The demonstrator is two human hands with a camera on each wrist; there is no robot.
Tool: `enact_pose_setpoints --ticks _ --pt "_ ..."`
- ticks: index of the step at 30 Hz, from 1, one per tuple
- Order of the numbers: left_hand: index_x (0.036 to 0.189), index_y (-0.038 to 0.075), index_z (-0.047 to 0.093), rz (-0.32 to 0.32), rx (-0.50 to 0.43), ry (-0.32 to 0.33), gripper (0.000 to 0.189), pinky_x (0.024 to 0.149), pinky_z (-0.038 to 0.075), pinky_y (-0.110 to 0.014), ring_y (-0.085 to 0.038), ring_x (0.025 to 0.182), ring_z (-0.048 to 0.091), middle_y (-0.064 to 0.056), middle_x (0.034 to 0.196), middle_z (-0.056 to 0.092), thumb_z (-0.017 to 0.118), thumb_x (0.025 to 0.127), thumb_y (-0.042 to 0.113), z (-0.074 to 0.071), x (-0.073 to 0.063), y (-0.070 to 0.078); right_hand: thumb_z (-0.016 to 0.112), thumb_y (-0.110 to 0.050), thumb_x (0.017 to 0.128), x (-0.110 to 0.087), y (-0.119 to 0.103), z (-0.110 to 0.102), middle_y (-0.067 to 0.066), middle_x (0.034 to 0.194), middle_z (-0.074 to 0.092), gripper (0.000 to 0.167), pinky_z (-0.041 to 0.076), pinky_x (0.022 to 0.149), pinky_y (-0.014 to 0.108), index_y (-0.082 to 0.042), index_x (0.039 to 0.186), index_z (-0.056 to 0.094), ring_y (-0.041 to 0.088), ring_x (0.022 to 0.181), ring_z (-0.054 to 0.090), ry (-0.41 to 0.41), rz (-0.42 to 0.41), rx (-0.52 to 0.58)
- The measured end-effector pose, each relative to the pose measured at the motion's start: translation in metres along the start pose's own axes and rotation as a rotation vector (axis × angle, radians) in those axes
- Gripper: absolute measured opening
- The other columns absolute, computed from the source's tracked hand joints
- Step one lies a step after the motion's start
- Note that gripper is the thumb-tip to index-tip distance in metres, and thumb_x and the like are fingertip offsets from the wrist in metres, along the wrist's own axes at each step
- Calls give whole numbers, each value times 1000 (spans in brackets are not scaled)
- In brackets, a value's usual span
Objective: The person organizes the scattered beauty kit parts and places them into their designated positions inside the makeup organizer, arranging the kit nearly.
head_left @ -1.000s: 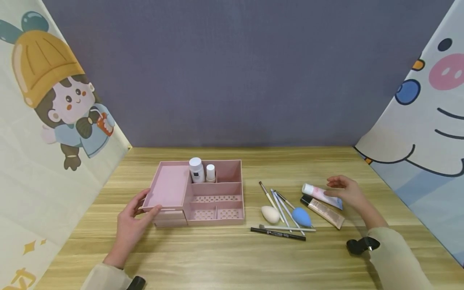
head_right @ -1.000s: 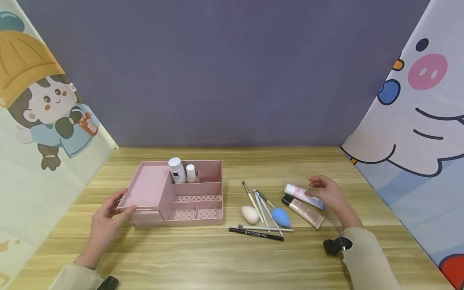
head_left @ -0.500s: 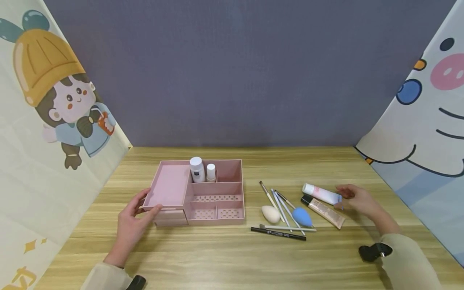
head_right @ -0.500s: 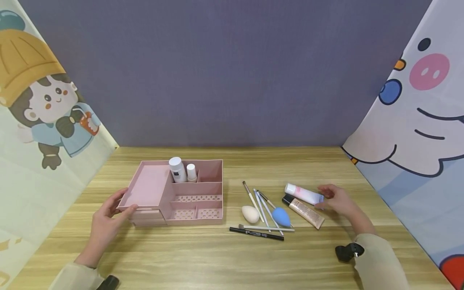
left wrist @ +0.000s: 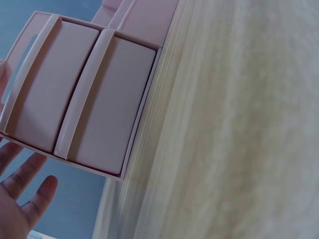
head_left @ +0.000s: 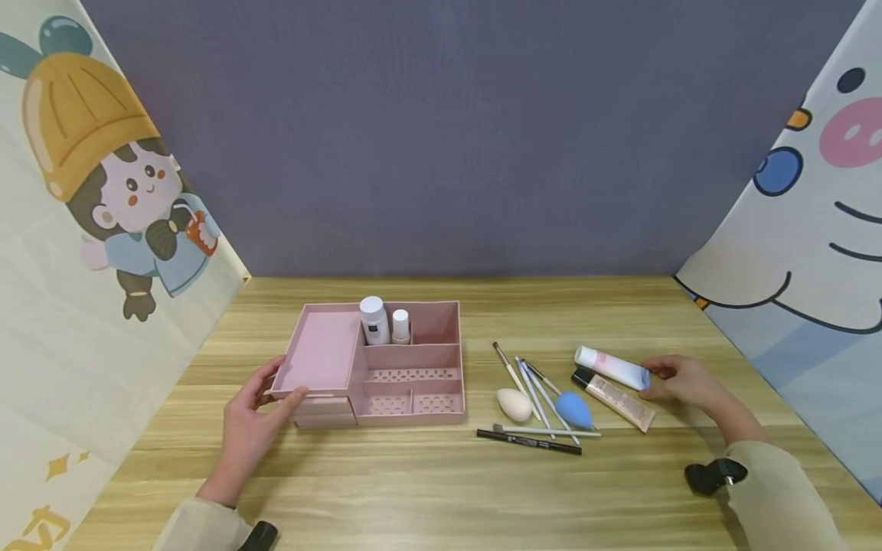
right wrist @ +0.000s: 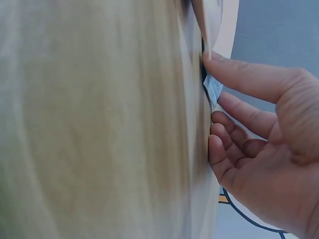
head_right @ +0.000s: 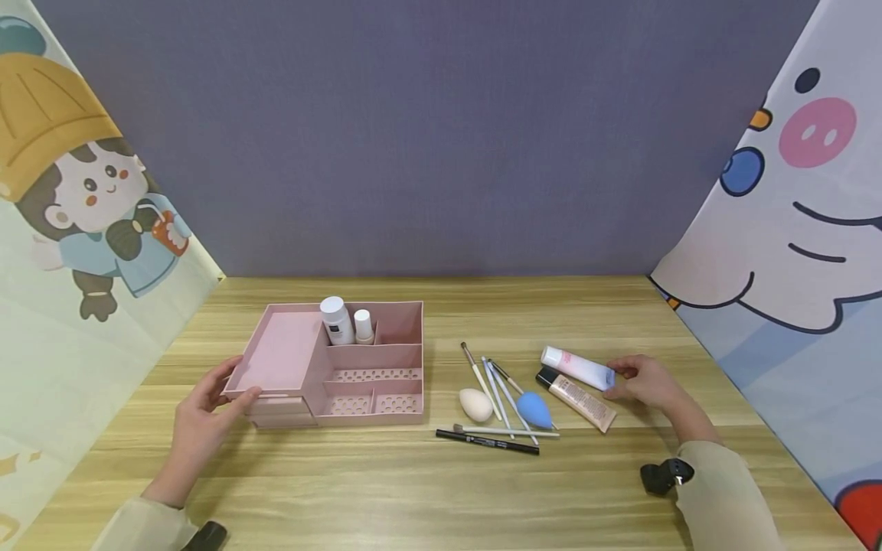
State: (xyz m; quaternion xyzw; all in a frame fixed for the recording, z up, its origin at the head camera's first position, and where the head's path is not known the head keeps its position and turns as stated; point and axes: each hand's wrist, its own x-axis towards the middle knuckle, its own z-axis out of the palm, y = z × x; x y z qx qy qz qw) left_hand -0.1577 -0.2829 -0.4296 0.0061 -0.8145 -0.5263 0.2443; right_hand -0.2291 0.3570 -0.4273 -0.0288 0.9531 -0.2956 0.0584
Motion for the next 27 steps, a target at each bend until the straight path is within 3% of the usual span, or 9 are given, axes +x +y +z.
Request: enact_pose_setpoints --ticks 9,19,27 --pt "133 1 60 12 0 5 57 75 48 -8 11 94 58 -20 124 64 80 80 -2 0 0 0 87 -20 73 2 0 -1 19 102 60 61 46 73 32 13 114 56 27 91 54 -18 -21 -9" --pt "135 2 59 4 5 -1 58 76 48 -7 11 93 57 -19 125 64 81 81 0 -1 -1 -3 82 -1 74 0 -6 0 5 75 51 58 41 56 24 9 111 38 12 65 47 -88 -79 177" --pt "135 2 60 -9 4 -1 58 75 48 -8 10 91 58 -20 124 64 81 80 0 -1 0 -2 79 1 80 3 1 -2 6 77 58 44 42 57 24 8 108 45 10 66 49 -59 -132 151"
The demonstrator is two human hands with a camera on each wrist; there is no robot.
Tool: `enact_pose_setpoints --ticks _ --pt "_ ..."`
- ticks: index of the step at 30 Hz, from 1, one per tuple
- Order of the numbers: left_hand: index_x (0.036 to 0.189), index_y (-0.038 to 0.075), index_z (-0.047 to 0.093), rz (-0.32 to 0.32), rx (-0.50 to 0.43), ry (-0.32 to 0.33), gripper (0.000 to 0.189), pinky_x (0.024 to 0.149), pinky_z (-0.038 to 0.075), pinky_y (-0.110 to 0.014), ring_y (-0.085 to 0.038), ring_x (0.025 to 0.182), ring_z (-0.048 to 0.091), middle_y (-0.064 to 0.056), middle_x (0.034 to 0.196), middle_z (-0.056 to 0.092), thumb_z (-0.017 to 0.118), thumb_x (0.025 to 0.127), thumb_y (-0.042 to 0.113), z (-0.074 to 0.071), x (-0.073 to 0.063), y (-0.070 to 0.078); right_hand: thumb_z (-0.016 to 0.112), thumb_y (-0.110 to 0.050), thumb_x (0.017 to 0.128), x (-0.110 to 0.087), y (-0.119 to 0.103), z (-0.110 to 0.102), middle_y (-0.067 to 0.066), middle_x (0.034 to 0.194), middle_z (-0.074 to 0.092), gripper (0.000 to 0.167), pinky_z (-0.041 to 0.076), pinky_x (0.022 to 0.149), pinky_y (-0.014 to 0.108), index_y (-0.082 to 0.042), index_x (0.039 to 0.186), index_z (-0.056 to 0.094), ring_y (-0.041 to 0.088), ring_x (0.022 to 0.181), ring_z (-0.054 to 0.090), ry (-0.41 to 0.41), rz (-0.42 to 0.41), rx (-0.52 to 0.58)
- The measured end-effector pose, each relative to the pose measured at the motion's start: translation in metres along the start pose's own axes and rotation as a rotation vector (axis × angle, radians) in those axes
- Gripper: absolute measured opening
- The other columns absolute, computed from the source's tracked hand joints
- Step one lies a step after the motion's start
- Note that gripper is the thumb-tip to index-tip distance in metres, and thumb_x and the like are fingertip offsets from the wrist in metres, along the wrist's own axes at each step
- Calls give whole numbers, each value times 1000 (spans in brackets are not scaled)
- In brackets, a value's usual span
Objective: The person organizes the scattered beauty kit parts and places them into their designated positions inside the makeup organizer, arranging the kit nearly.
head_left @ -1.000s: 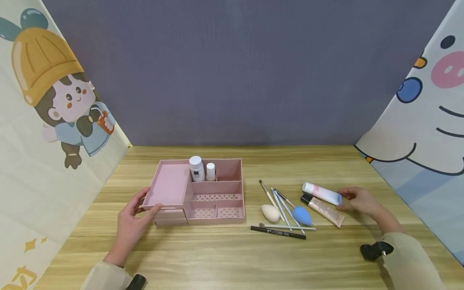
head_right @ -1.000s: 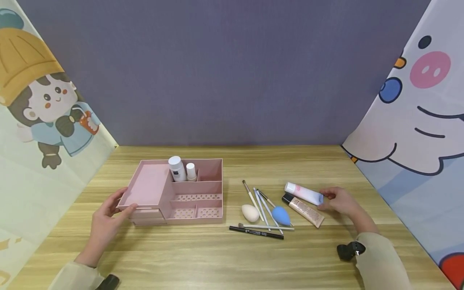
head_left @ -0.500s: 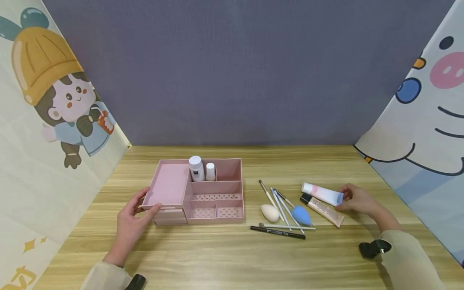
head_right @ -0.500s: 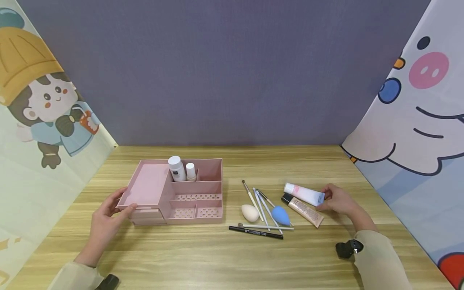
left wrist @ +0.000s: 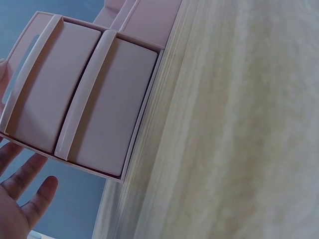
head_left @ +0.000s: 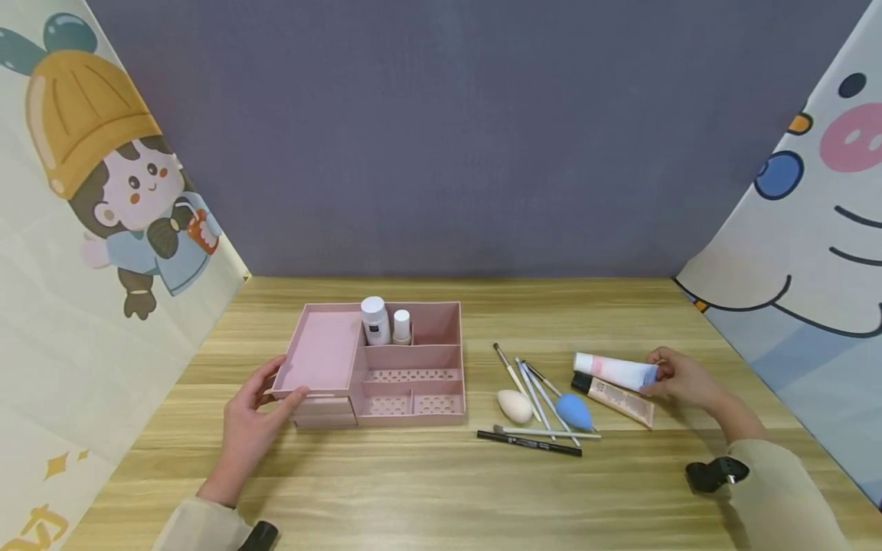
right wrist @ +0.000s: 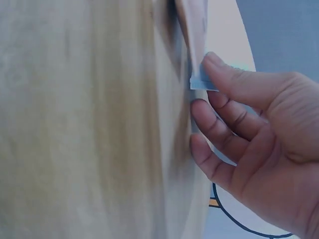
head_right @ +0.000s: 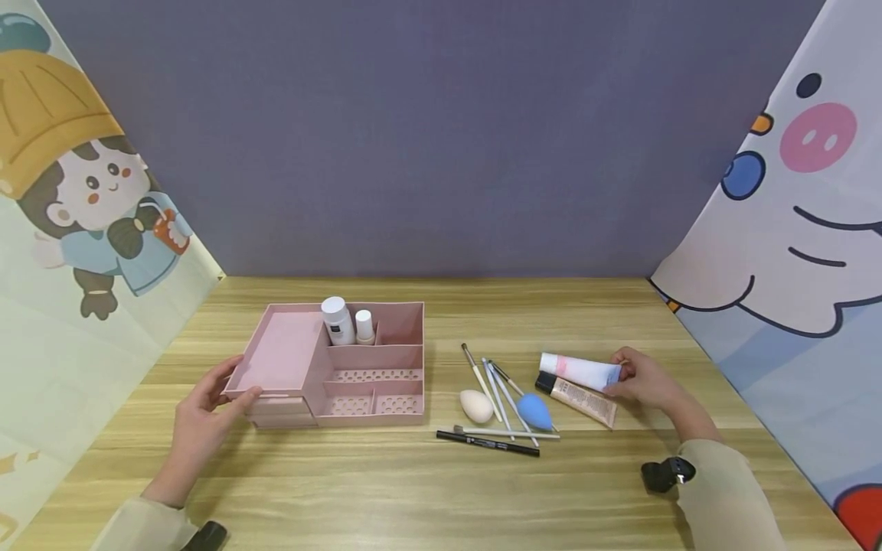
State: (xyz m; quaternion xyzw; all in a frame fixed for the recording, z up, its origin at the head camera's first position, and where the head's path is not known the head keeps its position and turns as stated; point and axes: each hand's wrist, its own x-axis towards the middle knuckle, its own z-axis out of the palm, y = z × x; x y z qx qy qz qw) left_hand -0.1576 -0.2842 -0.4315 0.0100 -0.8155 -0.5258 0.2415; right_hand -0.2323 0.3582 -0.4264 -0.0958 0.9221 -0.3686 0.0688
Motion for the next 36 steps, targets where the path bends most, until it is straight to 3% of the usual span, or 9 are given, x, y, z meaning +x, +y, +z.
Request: enact_pose_setpoints --ticks 7,14,24,36 --pt "135 1 59 13 -2 1 59 75 48 -7 11 90 58 -21 125 63 81 80 -2 0 1 0 74 6 83 1 -8 -8 9 79 56 38 48 55 25 11 108 47 11 67 51 1 -36 59" --pt "135 0 59 21 -1 -8 59 74 48 -8 9 87 58 -23 124 64 81 80 -1 0 1 0 69 14 82 3 -24 -14 10 82 49 39 61 61 35 15 112 44 11 70 58 64 -73 160" --pt "134 1 59 24 -12 -5 58 73 49 -8 8 87 59 -22 123 64 81 80 -2 0 0 -1 66 11 88 7 -48 -16 16 92 52 37 62 64 39 16 118 46 10 74 63 152 -107 174" --pt "135 0 59 17 -8 -6 59 74 49 -9 8 86 59 -24 123 64 81 80 -2 0 0 -1 64 11 90 19 -73 -6 24 94 62 31 60 62 27 21 119 56 7 70 63 273 -179 121"
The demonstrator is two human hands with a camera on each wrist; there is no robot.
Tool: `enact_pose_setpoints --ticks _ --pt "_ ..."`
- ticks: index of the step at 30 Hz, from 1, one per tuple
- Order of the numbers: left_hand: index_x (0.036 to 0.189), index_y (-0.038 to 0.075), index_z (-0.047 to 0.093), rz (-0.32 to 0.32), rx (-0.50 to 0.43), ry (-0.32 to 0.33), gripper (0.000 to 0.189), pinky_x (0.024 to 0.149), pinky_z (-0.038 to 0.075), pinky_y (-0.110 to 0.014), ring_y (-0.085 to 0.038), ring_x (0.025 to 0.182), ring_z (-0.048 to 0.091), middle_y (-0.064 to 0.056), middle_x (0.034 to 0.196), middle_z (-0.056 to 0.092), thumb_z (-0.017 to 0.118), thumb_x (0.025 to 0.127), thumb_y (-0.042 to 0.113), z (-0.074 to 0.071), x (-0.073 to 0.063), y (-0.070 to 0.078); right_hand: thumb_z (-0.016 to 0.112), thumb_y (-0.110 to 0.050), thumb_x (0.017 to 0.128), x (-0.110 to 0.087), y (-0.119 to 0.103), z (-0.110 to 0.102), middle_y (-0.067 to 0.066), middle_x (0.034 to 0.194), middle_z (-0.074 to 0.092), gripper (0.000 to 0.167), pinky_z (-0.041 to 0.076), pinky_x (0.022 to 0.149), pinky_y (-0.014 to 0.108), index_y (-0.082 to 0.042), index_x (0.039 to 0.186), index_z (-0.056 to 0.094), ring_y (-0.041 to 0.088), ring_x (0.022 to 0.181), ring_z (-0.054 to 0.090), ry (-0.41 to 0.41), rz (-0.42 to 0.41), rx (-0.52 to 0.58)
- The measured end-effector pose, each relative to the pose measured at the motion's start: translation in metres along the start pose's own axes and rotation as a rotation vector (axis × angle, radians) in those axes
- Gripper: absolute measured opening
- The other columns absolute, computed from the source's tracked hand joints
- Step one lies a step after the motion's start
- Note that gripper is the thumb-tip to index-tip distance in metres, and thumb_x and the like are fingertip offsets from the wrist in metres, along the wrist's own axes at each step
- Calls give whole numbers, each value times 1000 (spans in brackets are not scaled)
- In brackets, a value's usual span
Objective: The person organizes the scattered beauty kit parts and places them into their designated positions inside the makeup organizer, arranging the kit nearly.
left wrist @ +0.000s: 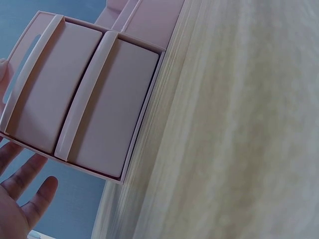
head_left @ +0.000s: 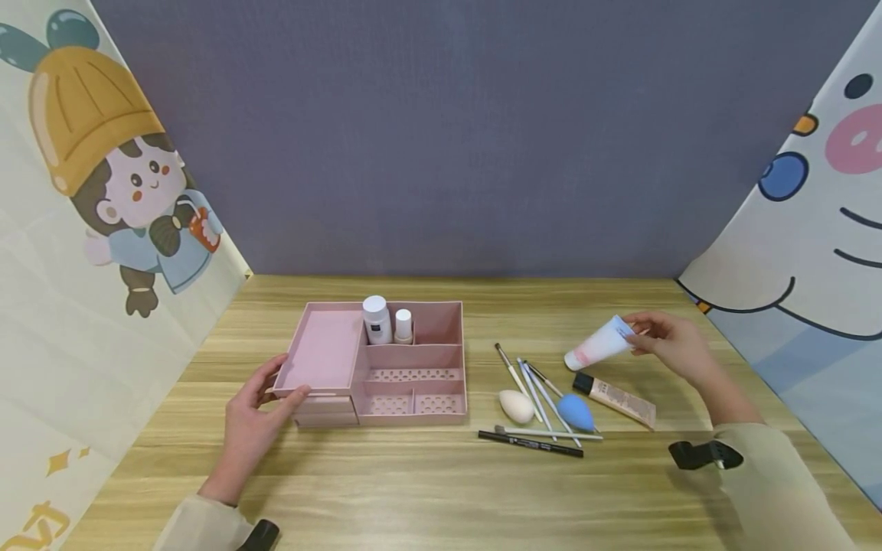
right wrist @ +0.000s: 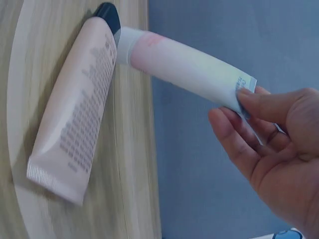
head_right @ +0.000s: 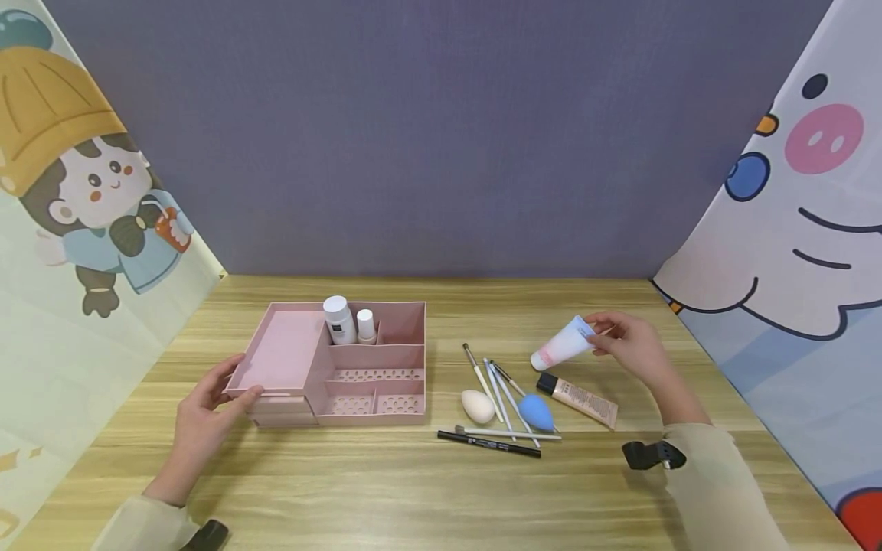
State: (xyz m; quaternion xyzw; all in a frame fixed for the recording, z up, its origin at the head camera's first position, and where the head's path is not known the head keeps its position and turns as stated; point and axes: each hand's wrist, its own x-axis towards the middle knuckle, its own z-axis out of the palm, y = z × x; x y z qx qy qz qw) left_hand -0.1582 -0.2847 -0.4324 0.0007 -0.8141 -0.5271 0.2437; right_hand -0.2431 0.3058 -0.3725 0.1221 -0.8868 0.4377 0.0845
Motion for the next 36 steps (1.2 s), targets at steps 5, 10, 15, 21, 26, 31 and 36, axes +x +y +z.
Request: enact_pose_setpoints --ticks 5,10,15,21,26,31,36 --pt "135 0 59 -3 -1 -1 59 74 49 -9 9 87 59 -24 123 64 80 80 -2 0 0 1 63 4 94 5 -10 7 26 97 63 28 58 59 25 15 120 61 10 66 65 27 -3 -97" --pt "135 0 58 -1 -3 0 59 75 48 -8 10 90 58 -23 124 64 80 81 -2 0 -1 1 64 5 93 9 -18 12 28 99 65 25 57 56 25 13 117 65 16 64 65 34 -54 -160" --pt "135 0 58 1 0 -2 59 77 47 -7 12 94 56 -23 127 63 80 81 -1 0 0 0 66 5 92 13 -24 14 30 102 67 22 55 52 25 11 114 67 15 61 65 30 -80 -205" --pt "135 1 58 2 2 -1 59 76 47 -7 12 93 56 -22 126 63 81 81 -1 0 0 0 67 6 91 19 -30 15 28 102 65 19 55 52 25 10 110 70 19 62 64 30 -87 -249" --pt "135 0 59 -1 0 7 59 76 47 -7 12 93 57 -23 125 64 81 80 -2 1 0 2 66 6 91 27 -41 14 27 100 66 17 54 51 24 9 107 70 17 61 63 43 -119 -256" --pt "135 1 59 -6 0 1 59 76 47 -7 10 93 57 -22 125 64 81 81 -1 1 0 2 67 8 90 36 -57 13 22 90 64 17 53 51 23 9 106 71 17 61 62 57 -172 -265" --pt "136 1 58 -7 4 -5 58 76 47 -7 10 94 56 -22 127 63 80 82 1 0 0 2 65 6 92 43 -71 15 15 88 61 19 54 53 26 5 110 72 21 64 63 35 -173 -270"
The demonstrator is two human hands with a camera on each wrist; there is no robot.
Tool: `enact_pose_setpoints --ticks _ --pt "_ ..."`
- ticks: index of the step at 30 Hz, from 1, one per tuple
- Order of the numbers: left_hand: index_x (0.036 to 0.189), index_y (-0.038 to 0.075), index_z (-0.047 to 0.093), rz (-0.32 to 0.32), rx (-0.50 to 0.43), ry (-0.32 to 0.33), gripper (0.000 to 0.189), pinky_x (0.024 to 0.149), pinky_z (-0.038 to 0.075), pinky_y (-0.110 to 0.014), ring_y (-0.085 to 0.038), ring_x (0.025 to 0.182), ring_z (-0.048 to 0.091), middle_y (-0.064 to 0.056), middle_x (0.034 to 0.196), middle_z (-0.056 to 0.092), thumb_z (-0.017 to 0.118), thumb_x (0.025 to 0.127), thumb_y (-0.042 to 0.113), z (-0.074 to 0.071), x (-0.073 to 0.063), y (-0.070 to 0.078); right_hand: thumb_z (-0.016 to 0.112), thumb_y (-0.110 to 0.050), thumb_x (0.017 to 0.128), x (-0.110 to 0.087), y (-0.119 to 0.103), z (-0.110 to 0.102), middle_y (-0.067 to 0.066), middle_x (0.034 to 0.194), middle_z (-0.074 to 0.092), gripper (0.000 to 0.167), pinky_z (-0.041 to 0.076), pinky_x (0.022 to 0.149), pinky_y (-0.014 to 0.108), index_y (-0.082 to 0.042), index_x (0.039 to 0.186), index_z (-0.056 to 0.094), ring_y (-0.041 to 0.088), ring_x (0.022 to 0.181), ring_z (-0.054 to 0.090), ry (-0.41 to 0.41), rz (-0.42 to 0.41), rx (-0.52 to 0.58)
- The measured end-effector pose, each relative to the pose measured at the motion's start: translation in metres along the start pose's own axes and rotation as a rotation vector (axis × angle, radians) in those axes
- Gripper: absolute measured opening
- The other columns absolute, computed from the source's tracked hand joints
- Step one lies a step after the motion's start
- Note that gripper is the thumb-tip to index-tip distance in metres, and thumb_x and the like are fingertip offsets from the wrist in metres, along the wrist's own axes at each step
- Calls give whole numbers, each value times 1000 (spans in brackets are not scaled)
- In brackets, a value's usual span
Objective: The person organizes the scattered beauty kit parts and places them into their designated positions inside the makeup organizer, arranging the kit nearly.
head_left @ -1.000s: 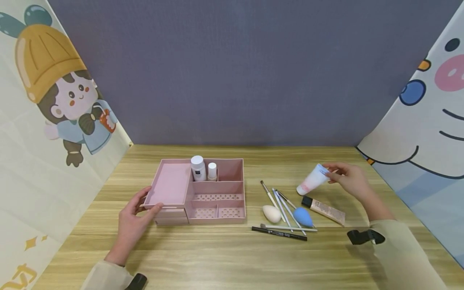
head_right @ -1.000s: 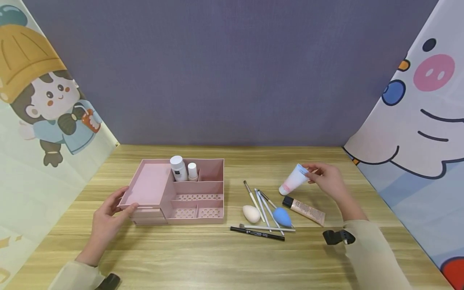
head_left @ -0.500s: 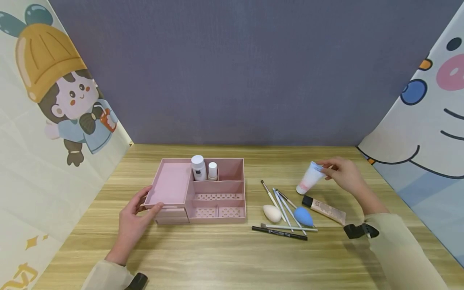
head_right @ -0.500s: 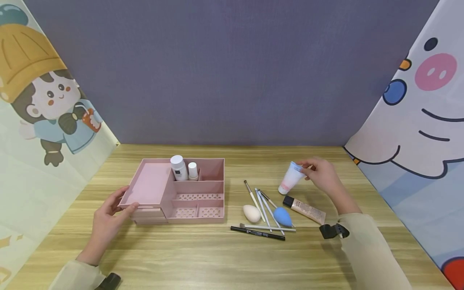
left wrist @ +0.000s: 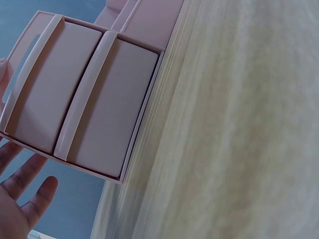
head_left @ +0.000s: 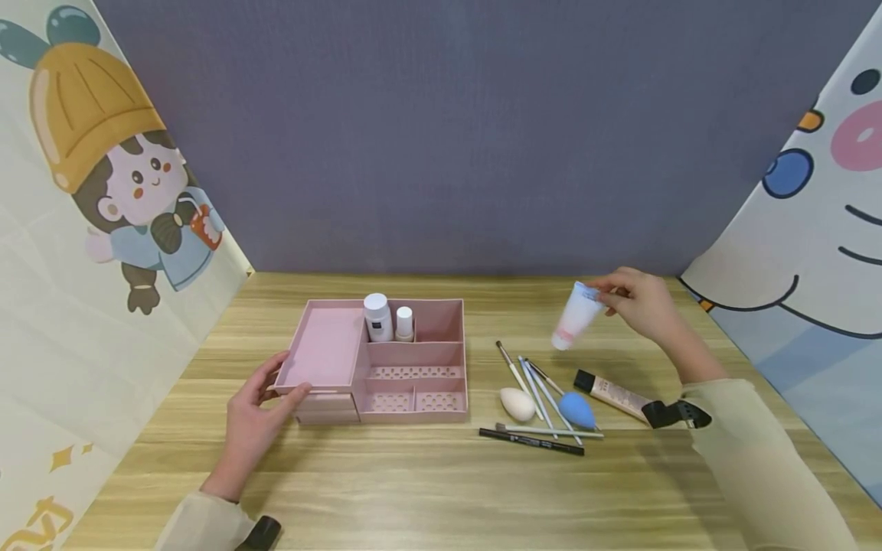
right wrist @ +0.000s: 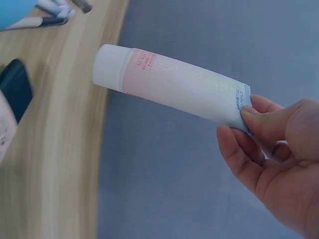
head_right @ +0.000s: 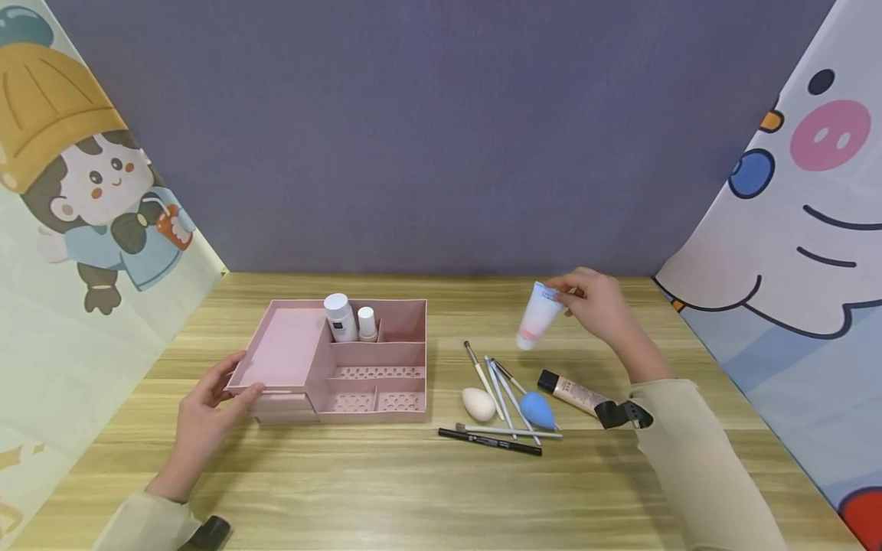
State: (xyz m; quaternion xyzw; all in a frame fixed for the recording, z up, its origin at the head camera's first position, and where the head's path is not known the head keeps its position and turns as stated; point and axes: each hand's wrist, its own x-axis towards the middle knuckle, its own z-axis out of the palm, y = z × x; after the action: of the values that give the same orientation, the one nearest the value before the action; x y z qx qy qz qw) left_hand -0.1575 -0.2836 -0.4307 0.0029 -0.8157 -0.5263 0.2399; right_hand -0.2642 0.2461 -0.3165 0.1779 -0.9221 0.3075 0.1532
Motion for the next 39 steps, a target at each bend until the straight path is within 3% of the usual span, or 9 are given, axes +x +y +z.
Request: enact_pose_setpoints --ticks 8,13,22,29,39 --pt "135 1 59 7 -7 9 58 75 47 -7 10 91 57 -23 124 64 80 81 -2 1 0 0 66 5 92 14 -23 3 11 89 62 21 56 56 30 1 111 74 25 68 62 -5 -35 -13" --pt "135 1 59 4 -5 11 58 75 47 -7 10 92 58 -22 124 64 80 81 -1 1 0 0 67 4 92 20 -36 6 11 87 61 20 55 57 26 1 111 74 28 71 61 -10 -42 21" --pt "134 1 60 8 -14 14 58 76 48 -7 10 93 58 -21 124 64 81 80 -2 1 0 0 65 4 93 33 -57 15 10 90 61 20 52 60 21 -1 111 75 26 75 57 -22 -70 37" --pt "134 0 60 16 -18 16 58 75 48 -8 10 92 58 -22 124 64 80 80 -3 1 0 0 62 7 94 44 -73 24 10 91 60 21 56 63 28 0 110 74 24 75 54 -26 -105 83" --pt "134 1 60 15 -19 18 57 76 49 -8 10 92 59 -20 123 64 80 80 -3 1 -1 0 62 10 92 56 -97 41 11 91 60 22 53 61 27 -1 107 75 22 73 51 -8 -161 85"
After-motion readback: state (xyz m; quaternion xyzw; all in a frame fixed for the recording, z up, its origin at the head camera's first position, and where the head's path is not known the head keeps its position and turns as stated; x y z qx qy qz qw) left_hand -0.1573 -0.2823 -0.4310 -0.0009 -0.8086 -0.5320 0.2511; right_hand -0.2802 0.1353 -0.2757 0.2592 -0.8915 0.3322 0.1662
